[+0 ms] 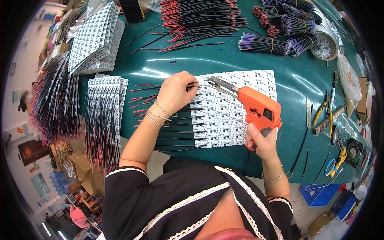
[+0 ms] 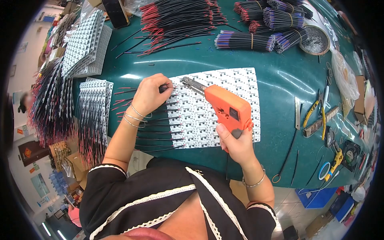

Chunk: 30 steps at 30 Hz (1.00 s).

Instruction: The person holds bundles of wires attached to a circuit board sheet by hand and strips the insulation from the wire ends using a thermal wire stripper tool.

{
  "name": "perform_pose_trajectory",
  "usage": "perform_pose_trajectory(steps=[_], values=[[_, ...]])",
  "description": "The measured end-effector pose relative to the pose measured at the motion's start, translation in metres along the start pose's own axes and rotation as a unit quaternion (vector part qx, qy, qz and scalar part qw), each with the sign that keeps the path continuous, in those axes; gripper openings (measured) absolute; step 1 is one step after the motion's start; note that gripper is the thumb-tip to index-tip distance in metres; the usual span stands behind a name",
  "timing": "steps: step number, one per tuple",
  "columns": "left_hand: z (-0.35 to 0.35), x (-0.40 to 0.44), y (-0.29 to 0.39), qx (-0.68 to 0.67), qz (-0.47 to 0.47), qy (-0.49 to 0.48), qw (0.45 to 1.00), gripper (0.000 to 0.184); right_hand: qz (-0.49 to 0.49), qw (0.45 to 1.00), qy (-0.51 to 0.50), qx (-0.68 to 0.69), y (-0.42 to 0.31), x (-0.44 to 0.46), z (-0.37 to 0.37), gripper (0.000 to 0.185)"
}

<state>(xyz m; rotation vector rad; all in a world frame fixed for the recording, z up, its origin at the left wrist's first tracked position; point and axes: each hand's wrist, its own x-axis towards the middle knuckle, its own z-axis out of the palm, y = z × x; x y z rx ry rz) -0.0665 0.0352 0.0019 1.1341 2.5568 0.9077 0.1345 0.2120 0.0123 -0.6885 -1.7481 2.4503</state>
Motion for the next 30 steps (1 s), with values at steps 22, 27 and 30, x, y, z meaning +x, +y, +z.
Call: perform_pose_trajectory(steps=[22,27,30], values=[[-0.015,-0.004,0.005,-0.061,-0.063,0.055,0.995,0.008,-0.017,0.999,0.015,0.022,-0.007,0.013,0.004,0.028],[-0.008,-0.001,-0.003,0.020,-0.012,0.027,0.999,0.008,-0.003,1.000,0.014,0.024,0.002,0.013,0.009,0.023],[-0.005,0.000,-0.007,0.032,0.029,0.058,0.997,0.006,-0.003,1.000,0.010,0.011,0.005,0.012,0.008,0.023]])
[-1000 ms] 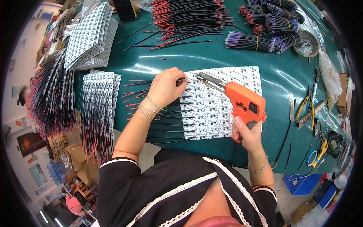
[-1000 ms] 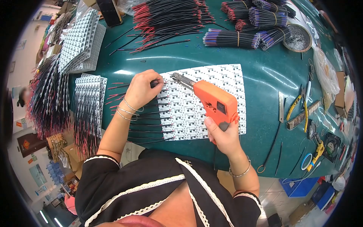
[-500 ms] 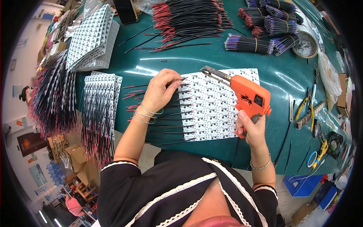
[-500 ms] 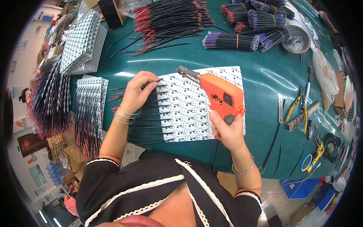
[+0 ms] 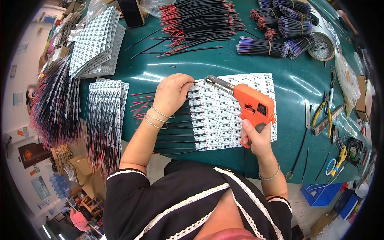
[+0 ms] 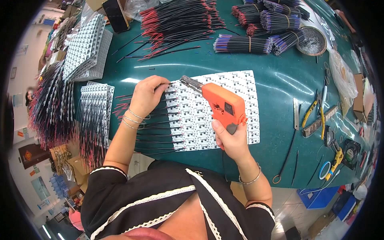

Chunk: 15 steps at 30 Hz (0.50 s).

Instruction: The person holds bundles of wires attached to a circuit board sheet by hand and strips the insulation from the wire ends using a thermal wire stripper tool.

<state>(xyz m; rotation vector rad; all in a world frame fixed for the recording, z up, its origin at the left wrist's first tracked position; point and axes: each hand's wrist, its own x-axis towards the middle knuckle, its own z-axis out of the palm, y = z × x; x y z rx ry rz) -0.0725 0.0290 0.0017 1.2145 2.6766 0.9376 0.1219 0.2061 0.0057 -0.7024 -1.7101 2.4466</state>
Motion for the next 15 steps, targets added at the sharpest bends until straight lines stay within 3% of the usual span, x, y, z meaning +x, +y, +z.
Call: perform_pose_trajectory(steps=[3,15], values=[[-0.002,0.002,0.005,-0.057,-0.062,-0.023,0.996,0.003,0.005,1.000,0.001,-0.012,-0.001,-0.001,0.001,0.022],[0.004,0.005,-0.004,0.032,0.001,-0.027,0.999,0.004,-0.007,1.000,0.011,-0.015,0.005,-0.001,0.011,0.017]])
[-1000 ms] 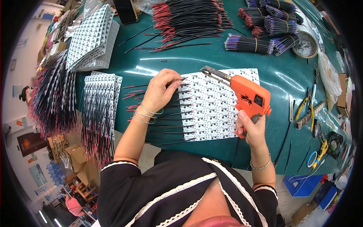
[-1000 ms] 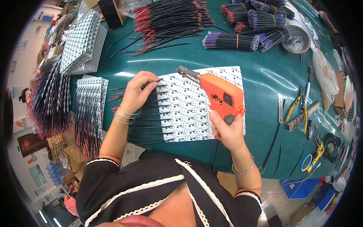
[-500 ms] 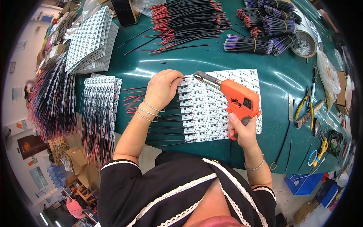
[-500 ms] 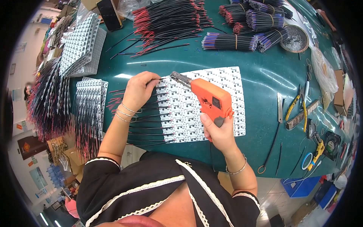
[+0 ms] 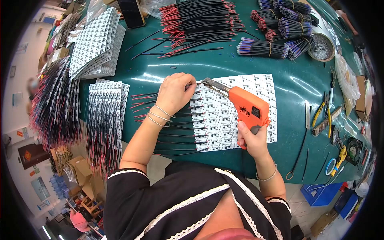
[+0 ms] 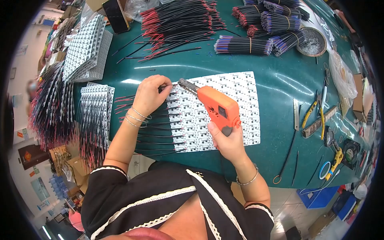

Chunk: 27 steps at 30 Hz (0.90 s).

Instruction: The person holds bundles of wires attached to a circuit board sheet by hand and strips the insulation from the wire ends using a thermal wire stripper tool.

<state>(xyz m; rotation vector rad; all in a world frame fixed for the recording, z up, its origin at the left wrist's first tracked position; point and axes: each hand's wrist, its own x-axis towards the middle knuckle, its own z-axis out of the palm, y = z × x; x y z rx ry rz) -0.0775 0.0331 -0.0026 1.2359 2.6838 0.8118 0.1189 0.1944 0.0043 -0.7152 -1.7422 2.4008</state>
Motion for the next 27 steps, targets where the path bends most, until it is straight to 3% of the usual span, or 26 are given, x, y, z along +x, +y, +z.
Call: perform_pose_trajectory(steps=[21,27], values=[[-0.004,0.006,0.005,0.041,0.006,-0.027,0.999,0.004,-0.002,1.000,-0.004,0.010,0.000,-0.003,-0.005,0.019],[-0.010,0.015,-0.004,-0.008,0.041,-0.086,0.995,0.005,0.006,1.000,-0.003,0.016,0.000,-0.005,-0.004,0.017]])
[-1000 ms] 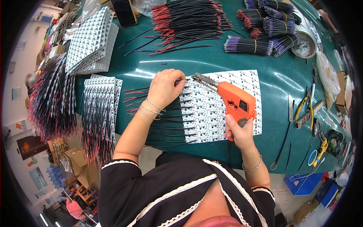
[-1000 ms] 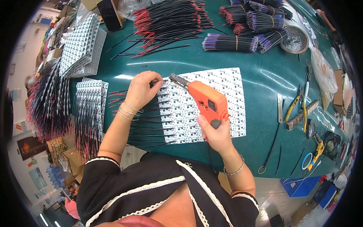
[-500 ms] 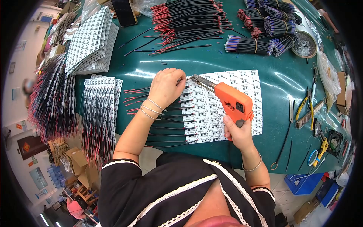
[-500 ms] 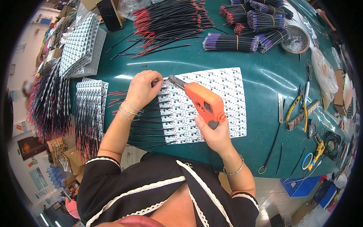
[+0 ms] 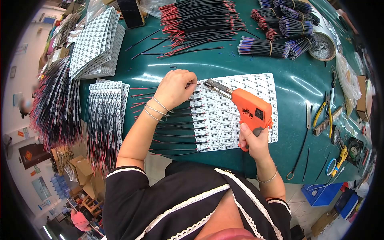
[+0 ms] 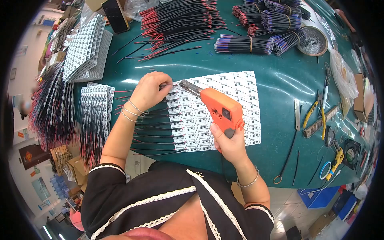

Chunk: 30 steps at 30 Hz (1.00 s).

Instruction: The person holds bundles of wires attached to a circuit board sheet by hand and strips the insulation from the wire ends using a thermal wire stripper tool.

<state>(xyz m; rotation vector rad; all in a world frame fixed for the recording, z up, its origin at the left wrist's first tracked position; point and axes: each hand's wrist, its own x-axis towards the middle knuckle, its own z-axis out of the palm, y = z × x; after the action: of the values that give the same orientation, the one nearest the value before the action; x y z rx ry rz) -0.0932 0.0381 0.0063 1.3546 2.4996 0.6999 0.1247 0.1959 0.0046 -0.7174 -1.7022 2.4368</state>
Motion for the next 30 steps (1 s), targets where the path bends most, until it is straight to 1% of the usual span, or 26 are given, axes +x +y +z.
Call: perform_pose_trajectory(steps=[3,7,10,13,16,19,22,23,27,28,30], values=[[0.000,0.001,-0.005,0.000,0.034,-0.003,0.999,0.005,0.002,1.000,-0.002,-0.008,0.001,0.000,0.001,0.015],[-0.003,0.002,-0.001,0.034,0.039,-0.012,0.999,0.004,0.004,1.000,-0.008,-0.014,0.003,0.001,0.001,0.014],[-0.004,0.002,0.000,0.050,0.044,-0.018,0.998,0.003,0.017,1.000,-0.011,0.010,0.007,0.001,-0.002,0.017],[-0.005,0.003,0.001,0.063,0.057,-0.019,0.996,0.003,0.004,1.000,0.005,-0.023,0.002,0.001,0.003,0.015],[-0.006,0.005,0.001,0.074,0.068,-0.020,0.995,0.003,-0.014,1.000,0.003,-0.024,0.001,0.001,0.003,0.016],[-0.007,0.005,0.001,0.083,0.073,-0.025,0.994,0.003,0.002,1.000,0.008,0.013,0.002,-0.001,-0.003,0.016],[-0.006,0.005,0.001,0.082,0.076,-0.023,0.994,0.003,-0.004,0.999,0.017,0.036,-0.002,-0.004,-0.005,0.019],[-0.006,0.005,0.001,0.080,0.078,-0.022,0.994,0.003,-0.015,0.999,0.012,0.041,-0.002,-0.005,-0.005,0.023],[-0.004,0.003,0.001,0.085,0.093,0.004,0.992,0.002,-0.023,0.997,0.013,0.077,-0.004,-0.011,-0.007,0.029],[-0.005,0.004,0.002,0.091,0.076,-0.023,0.993,0.002,-0.026,0.996,0.018,0.086,-0.005,-0.014,-0.007,0.029],[-0.007,0.000,0.013,0.138,0.089,0.010,0.986,0.004,-0.045,0.992,0.030,0.112,-0.003,-0.022,-0.010,0.032]])
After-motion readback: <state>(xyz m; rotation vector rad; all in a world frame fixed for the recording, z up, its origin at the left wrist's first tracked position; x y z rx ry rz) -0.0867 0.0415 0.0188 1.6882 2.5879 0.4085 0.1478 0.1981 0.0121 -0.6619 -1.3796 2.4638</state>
